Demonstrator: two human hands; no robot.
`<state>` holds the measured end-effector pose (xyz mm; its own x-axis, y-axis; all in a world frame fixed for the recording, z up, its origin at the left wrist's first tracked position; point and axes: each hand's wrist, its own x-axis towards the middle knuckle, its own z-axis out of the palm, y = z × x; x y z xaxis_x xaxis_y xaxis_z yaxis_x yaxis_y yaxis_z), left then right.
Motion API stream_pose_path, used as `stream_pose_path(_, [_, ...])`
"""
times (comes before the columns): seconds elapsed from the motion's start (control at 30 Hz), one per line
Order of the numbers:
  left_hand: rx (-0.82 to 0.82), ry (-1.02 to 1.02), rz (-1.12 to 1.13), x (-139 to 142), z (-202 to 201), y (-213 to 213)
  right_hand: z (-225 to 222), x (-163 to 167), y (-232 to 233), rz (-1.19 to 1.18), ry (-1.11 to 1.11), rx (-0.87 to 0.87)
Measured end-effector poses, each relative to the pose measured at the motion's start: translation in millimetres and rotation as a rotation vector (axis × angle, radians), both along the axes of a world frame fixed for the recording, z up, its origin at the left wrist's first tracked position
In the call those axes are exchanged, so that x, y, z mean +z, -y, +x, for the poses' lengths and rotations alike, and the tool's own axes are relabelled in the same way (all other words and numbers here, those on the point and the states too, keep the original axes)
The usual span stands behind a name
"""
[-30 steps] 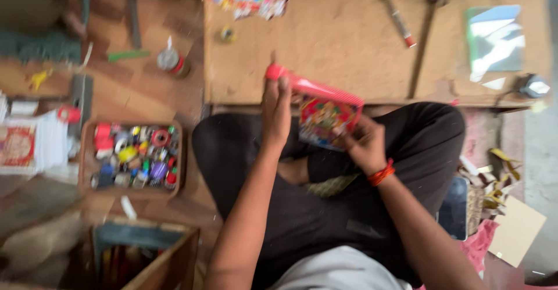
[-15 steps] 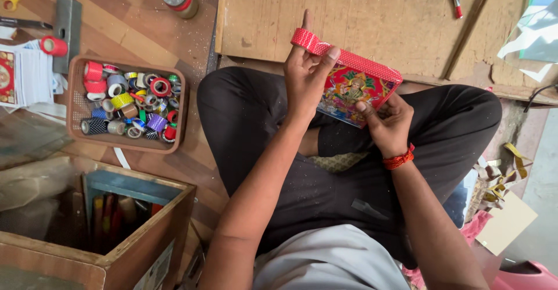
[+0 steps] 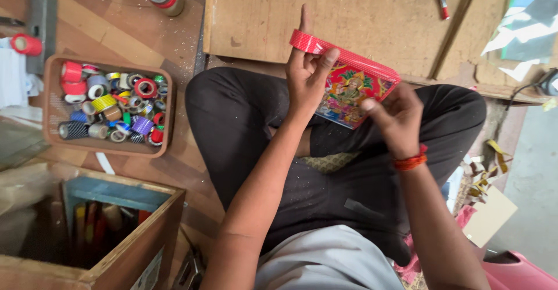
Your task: The person sits on the floor and wraps red patterned decorative tape around the edges of small devotional picture plaques, pressing the tape down along each side. They cut tape with scissors, smooth it over the plaque edges, and place finished plaques onto stacks on the workbench.
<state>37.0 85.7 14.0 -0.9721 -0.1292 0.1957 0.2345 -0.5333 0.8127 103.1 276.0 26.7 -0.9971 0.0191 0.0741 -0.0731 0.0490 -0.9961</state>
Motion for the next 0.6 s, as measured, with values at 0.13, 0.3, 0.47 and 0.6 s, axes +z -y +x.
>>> stream_pose_path(0.13, [-0.017, -0.001, 0.029, -1, -1, -3, -29, 52, -31, 0.176, 0.19, -0.028])
stream_pose_path(0.3, [-0.011, -0.024, 0.024, 4, -2, -3, -70, 97, -39, 0.522, 0.307, 0.323])
stream_pose_path(0.47, [-0.005, -0.002, 0.089, 6, -7, -4, -80, 120, -31, 0.618, 0.239, 0.468])
stream_pose_path(0.6, [-0.068, 0.02, 0.136, 4, -6, -5, -101, 124, -22, 0.635, 0.343, 0.559])
